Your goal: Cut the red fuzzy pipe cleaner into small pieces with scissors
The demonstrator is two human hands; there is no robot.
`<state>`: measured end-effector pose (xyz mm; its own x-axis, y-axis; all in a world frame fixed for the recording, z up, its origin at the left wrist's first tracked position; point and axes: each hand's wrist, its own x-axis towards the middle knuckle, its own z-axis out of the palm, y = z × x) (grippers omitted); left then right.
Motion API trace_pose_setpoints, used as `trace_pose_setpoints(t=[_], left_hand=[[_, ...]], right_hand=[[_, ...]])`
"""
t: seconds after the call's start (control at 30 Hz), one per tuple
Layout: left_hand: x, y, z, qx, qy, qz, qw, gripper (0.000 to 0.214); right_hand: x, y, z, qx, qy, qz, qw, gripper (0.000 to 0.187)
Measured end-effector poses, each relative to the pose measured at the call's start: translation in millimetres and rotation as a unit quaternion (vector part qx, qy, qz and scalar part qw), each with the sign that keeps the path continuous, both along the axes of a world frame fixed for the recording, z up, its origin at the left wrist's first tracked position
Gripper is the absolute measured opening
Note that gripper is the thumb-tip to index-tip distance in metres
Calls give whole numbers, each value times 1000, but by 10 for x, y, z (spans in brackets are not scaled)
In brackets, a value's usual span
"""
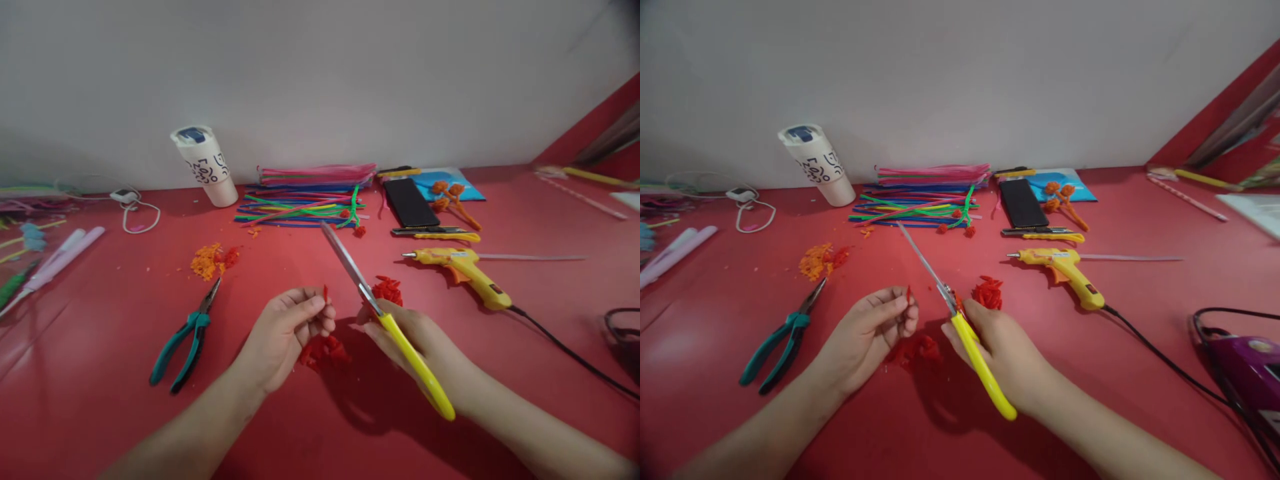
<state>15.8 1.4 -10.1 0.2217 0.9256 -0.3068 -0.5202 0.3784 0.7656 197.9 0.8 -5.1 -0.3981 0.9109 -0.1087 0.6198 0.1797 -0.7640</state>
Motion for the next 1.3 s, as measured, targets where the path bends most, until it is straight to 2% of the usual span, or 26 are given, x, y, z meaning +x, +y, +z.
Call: trace_pose_setpoints(t=[0.17, 0.3, 0.5, 0.67, 0.97, 1.13, 1.3], left_hand=[[36, -63, 26, -16, 28, -129, 991, 6], [78, -93, 63, -39, 59, -186, 980, 7], [119, -102, 64, -5, 133, -171, 976, 14], [125, -99, 60, -3, 160, -192, 968, 13], [113, -99, 68, -7, 196, -168, 966, 10], [122, -103, 86, 44, 267, -69, 960, 9], [96, -96, 110, 87, 327, 25, 941, 9]], right_hand=[[-42, -16, -40, -123, 172, -63, 975, 25], [-27, -25, -44, -157, 255, -31, 954, 25], [-70, -46, -7, -194, 233, -65, 951, 15], [-86, -50, 55, -177, 179, -68, 965, 15], [-63, -14, 11, -164, 169, -64, 970, 16], [-28, 18, 69, -130, 149, -99, 975, 28], [31, 49, 63, -69, 107, -50, 991, 29]])
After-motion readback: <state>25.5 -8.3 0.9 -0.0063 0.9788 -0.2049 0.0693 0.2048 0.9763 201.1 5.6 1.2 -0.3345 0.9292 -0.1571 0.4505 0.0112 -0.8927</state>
